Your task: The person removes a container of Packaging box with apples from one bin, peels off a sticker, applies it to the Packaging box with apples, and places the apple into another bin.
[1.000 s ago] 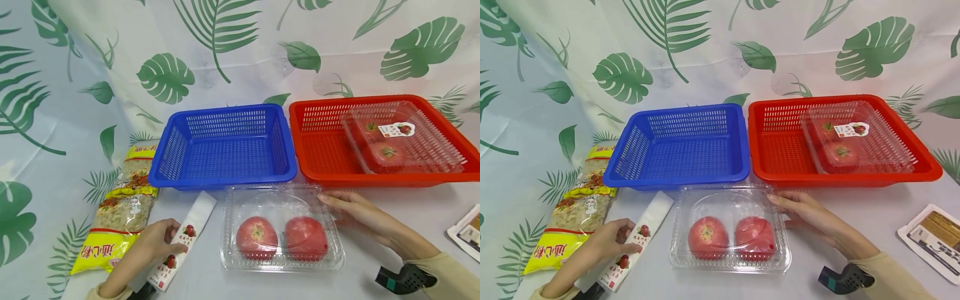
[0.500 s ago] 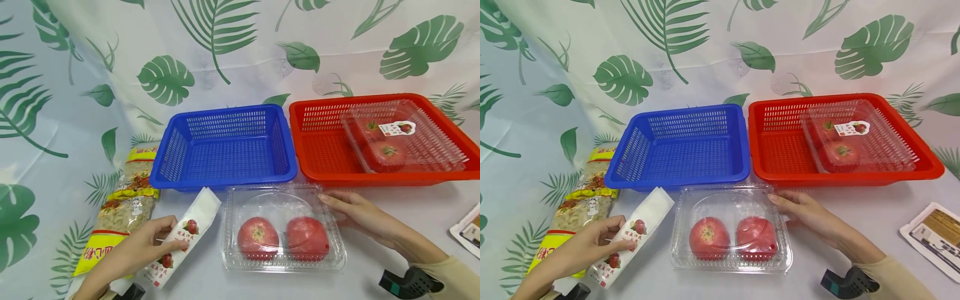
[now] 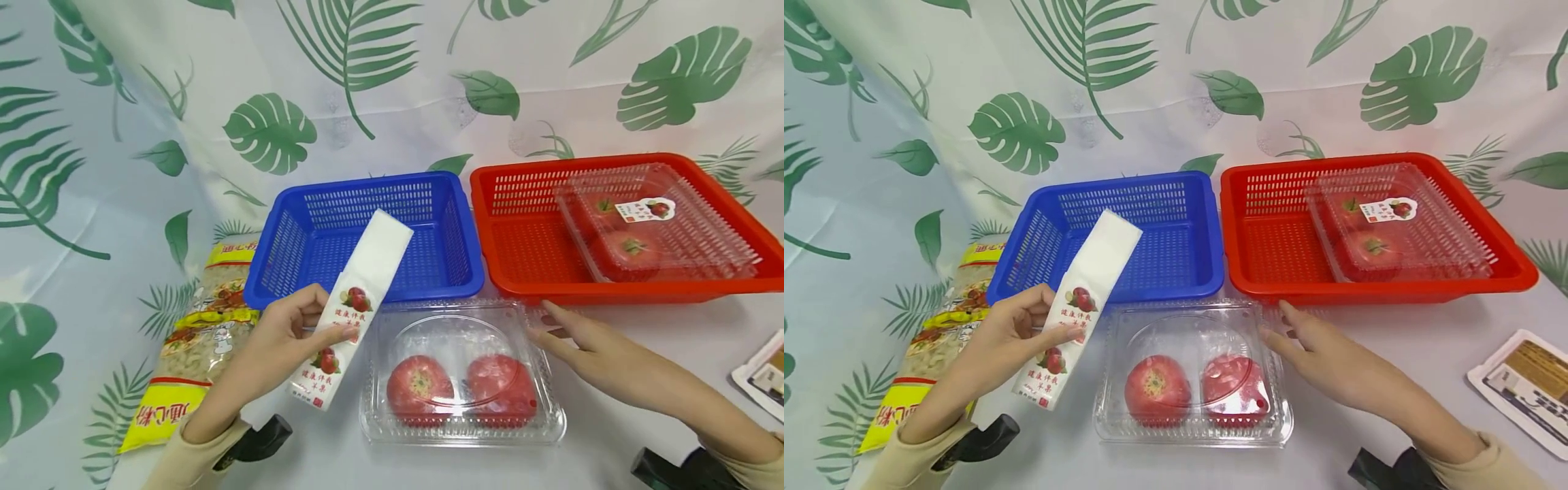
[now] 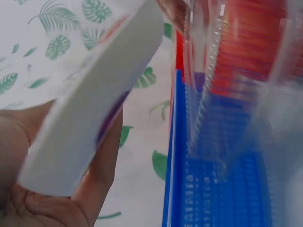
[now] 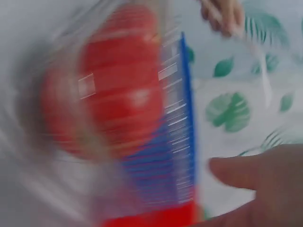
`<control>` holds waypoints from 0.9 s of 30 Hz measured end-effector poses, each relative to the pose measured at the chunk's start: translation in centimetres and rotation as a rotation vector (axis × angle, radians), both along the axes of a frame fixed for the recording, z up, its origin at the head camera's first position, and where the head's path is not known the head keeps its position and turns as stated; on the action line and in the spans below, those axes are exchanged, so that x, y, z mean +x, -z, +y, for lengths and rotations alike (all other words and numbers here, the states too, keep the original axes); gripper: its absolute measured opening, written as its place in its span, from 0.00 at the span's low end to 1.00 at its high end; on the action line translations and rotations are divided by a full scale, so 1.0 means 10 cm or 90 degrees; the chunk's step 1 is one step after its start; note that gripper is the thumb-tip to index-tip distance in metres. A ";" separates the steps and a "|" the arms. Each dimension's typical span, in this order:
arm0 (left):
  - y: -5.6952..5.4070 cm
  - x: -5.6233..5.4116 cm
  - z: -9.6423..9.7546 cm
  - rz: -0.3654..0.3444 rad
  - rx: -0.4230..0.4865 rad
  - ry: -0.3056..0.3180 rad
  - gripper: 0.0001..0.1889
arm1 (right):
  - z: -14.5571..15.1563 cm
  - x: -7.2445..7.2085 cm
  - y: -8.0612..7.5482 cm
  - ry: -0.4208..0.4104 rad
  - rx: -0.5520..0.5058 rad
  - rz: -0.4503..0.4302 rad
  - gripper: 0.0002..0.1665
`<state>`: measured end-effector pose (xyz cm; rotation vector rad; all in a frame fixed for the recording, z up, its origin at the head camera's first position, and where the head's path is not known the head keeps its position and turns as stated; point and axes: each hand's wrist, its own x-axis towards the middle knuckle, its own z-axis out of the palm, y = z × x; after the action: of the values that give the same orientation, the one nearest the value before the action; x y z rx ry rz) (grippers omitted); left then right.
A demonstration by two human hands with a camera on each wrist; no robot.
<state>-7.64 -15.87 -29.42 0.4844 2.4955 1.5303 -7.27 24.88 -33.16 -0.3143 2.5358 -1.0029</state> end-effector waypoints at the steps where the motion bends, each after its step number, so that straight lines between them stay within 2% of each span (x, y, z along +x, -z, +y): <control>1: 0.00 -0.03 0.04 0.006 0.011 -0.001 0.12 | -0.01 0.03 -0.07 -0.005 0.039 0.026 0.47; 3: 0.00 -0.07 0.11 0.013 0.036 0.005 0.12 | -0.06 0.10 -0.19 -0.009 0.081 0.077 0.42; 5: 0.00 -0.11 0.20 -0.008 0.055 0.006 0.11 | -0.12 0.16 -0.31 -0.020 0.074 0.149 0.31; 7: 0.00 -0.13 0.29 -0.026 0.063 0.011 0.11 | -0.21 0.20 -0.43 -0.054 0.018 0.250 0.23; 9: 0.00 -0.15 0.38 -0.039 0.067 0.022 0.10 | -0.33 0.20 -0.53 -0.115 -0.061 0.339 0.26; 11: 0.00 -0.16 0.47 -0.050 0.076 0.036 0.10 | -0.47 0.19 -0.63 -0.172 -0.124 0.407 0.32; 13: 0.00 -0.16 0.56 -0.058 0.090 0.057 0.10 | -0.59 0.13 -0.68 -0.216 -0.165 0.433 0.36; 15: -0.01 -0.16 0.64 -0.062 0.101 0.075 0.10 | -0.68 0.07 -0.69 -0.240 -0.185 0.445 0.37; 22: -0.04 -0.17 0.80 -0.082 0.143 0.144 0.12 | -0.83 -0.02 -0.59 -0.208 -0.156 0.467 0.33; 27: -0.04 -0.16 0.80 -0.122 0.172 0.184 0.19 | -0.87 -0.03 -0.53 -0.207 -0.151 0.496 0.33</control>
<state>-9.19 -7.88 -29.01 0.6696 1.9869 1.7087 -7.53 16.17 -27.86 -1.3683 2.8456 -1.2096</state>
